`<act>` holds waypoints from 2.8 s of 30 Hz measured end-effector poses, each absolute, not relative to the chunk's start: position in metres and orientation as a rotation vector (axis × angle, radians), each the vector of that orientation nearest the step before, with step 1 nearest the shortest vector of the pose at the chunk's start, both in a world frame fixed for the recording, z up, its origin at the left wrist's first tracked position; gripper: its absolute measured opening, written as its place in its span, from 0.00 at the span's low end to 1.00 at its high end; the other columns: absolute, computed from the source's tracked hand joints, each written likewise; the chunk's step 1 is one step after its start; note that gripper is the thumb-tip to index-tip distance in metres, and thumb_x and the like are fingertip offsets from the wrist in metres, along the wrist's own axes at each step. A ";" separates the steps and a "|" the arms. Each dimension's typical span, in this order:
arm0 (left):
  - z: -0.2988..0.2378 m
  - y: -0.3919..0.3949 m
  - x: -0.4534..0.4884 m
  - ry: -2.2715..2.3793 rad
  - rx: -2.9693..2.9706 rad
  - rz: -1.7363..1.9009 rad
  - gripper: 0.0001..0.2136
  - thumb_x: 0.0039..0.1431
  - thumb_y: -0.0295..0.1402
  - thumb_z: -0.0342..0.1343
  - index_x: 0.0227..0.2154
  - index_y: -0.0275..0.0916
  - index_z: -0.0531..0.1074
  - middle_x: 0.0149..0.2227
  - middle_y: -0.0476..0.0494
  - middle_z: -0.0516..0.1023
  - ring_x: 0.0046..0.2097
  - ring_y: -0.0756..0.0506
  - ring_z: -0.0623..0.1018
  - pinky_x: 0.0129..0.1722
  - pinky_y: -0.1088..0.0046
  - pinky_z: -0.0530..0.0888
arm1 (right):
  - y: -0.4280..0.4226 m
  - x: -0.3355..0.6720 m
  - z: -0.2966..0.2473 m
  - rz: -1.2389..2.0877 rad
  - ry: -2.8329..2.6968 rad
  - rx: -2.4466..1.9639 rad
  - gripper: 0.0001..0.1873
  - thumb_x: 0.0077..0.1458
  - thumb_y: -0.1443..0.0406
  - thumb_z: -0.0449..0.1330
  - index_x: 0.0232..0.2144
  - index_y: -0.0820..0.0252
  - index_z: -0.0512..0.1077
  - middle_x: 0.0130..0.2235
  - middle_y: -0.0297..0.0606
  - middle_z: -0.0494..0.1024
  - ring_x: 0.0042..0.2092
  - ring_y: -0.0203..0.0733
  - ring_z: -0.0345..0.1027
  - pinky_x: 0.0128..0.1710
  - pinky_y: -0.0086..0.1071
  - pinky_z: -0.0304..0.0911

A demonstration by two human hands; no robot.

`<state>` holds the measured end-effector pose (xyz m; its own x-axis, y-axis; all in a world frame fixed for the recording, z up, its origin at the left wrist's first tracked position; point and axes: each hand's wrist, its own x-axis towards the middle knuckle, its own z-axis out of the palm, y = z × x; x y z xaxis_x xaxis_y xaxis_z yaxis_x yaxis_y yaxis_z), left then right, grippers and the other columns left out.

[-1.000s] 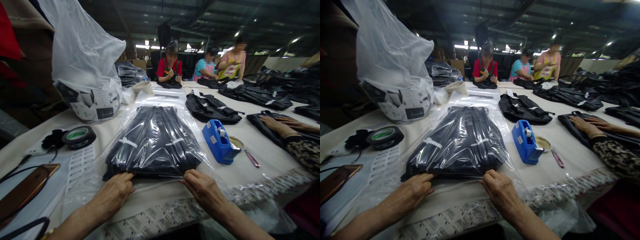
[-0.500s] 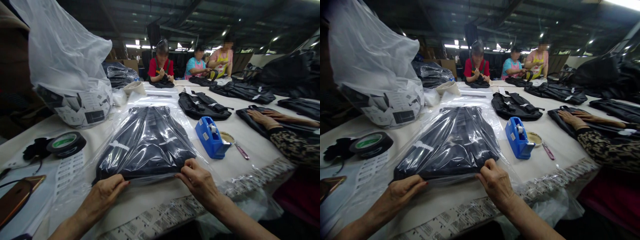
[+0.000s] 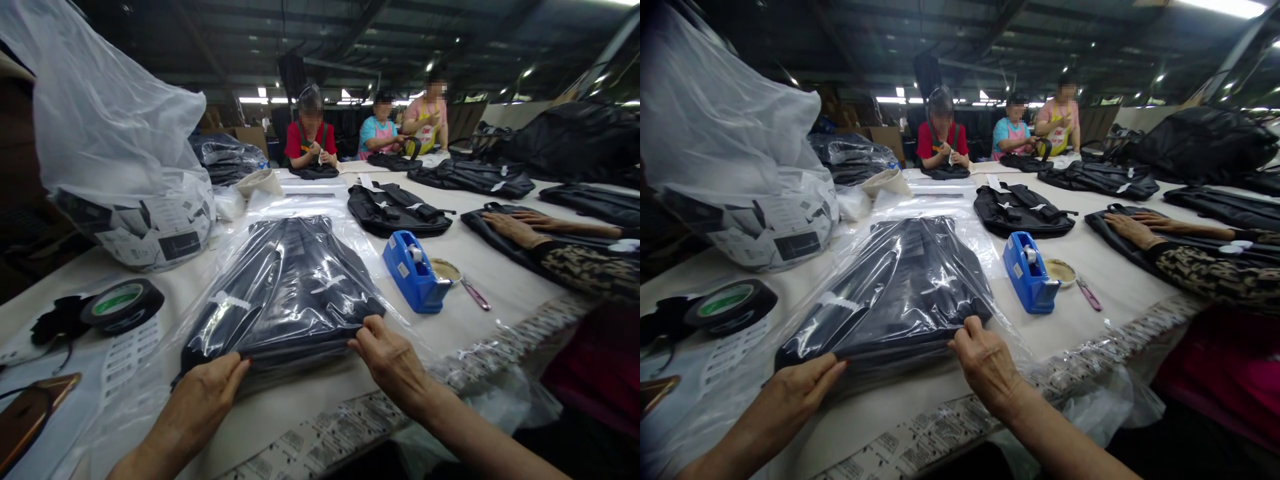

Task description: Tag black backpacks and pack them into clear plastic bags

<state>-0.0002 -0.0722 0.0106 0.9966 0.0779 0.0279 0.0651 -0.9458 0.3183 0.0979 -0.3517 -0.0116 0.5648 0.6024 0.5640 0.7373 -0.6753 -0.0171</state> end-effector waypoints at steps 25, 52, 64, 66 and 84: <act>-0.021 -0.140 0.056 -1.094 2.650 0.985 0.14 0.63 0.23 0.42 0.45 0.33 0.70 0.43 0.38 0.73 0.47 0.44 0.70 0.46 0.64 0.71 | -0.350 0.101 -0.011 -0.691 -1.116 -2.580 0.09 0.58 0.69 0.54 0.25 0.60 0.64 0.29 0.37 0.67 0.23 0.35 0.60 0.22 0.29 0.54; -0.038 -0.139 0.060 -1.052 2.609 1.039 0.21 0.60 0.21 0.47 0.54 0.46 0.65 0.46 0.40 0.66 0.47 0.43 0.67 0.46 0.63 0.69 | -0.386 0.116 -0.005 -0.338 -1.074 -2.628 0.06 0.57 0.69 0.54 0.28 0.57 0.62 0.24 0.30 0.72 0.26 0.38 0.65 0.29 0.29 0.54; -0.031 -0.149 0.057 -1.010 2.797 0.929 0.23 0.62 0.20 0.37 0.55 0.45 0.64 0.45 0.40 0.62 0.44 0.43 0.63 0.43 0.64 0.61 | -0.398 0.123 -0.001 -0.127 -0.982 -2.649 0.09 0.59 0.63 0.56 0.26 0.57 0.65 0.25 0.30 0.73 0.28 0.36 0.67 0.31 0.29 0.54; -0.030 -0.148 0.057 -1.015 2.822 0.902 0.24 0.61 0.19 0.37 0.56 0.46 0.62 0.45 0.40 0.61 0.43 0.43 0.63 0.43 0.64 0.61 | -0.400 0.125 -0.001 -0.098 -0.977 -2.618 0.10 0.60 0.62 0.55 0.26 0.57 0.65 0.26 0.31 0.73 0.29 0.36 0.67 0.32 0.29 0.55; -0.030 -0.149 0.056 -1.018 2.981 0.553 0.31 0.54 0.19 0.46 0.60 0.46 0.53 0.47 0.38 0.64 0.42 0.42 0.64 0.42 0.62 0.65 | -0.429 0.142 -0.007 -0.037 -0.760 -2.356 0.19 0.55 0.49 0.55 0.24 0.57 0.70 0.24 0.31 0.74 0.27 0.35 0.65 0.29 0.28 0.58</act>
